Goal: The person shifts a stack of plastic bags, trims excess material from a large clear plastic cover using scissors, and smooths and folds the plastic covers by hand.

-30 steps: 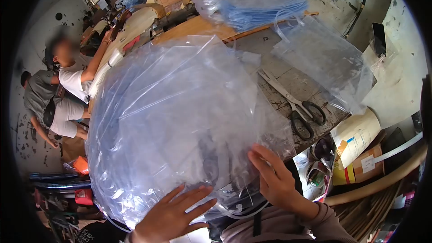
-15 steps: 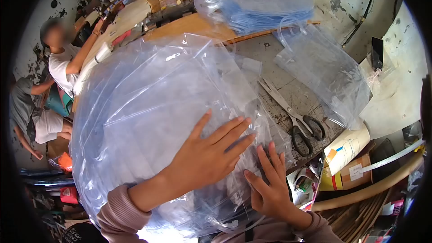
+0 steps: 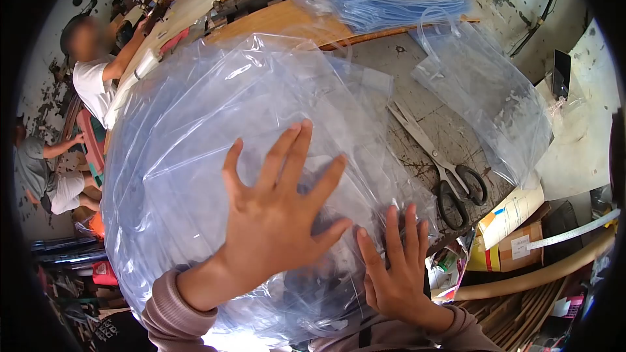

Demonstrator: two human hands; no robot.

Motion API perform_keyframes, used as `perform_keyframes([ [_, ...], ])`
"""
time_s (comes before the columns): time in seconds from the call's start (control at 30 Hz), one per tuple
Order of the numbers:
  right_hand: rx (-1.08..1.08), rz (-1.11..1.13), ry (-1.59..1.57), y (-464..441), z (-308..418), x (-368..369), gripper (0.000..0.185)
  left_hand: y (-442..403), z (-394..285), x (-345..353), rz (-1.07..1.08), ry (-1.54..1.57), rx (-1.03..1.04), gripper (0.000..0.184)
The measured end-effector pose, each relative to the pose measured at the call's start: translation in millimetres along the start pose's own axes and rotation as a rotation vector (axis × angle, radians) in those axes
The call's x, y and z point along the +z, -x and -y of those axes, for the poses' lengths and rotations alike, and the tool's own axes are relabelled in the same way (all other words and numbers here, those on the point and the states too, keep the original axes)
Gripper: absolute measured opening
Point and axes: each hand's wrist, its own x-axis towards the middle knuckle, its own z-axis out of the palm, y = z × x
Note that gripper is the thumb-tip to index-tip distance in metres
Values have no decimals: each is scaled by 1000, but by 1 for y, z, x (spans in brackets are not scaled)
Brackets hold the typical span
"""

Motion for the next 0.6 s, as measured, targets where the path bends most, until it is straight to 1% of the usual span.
perform_keyframes([
  [0.07,-78,-11,0,0,-3,2,53,-5,7,-4,52,-74,-38,58],
  [0.1,-79,-10,0,1,-2,2,53,-8,13,-5,52,-74,-39,58],
  [0.17,-129,10,-6,2,-1,1,54,-12,27,-7,-15,-235,-128,61],
  [0.2,-132,9,-8,2,0,1,54,-13,34,-8,-15,-237,-131,61],
  [0.27,-143,22,16,3,1,1,53,-14,47,-5,-90,-296,-129,63],
  [0.3,-144,20,15,3,1,0,53,-13,49,-6,-15,-316,-145,69],
  [0.33,-142,44,30,2,1,-2,53,-12,49,-4,-16,-319,-144,69],
  [0.37,-138,68,45,1,1,-3,52,-11,49,-1,28,-277,-183,72],
  [0.4,-139,66,43,1,3,-4,52,-10,48,1,71,-235,-223,74],
  [0.5,-117,63,16,0,6,-5,56,-9,48,3,125,-198,-249,77],
  [0.57,-131,65,54,1,4,-4,62,-8,50,5,102,-190,-232,76],
  [0.6,-132,64,55,1,4,-4,62,-8,50,6,80,-179,-214,74],
])
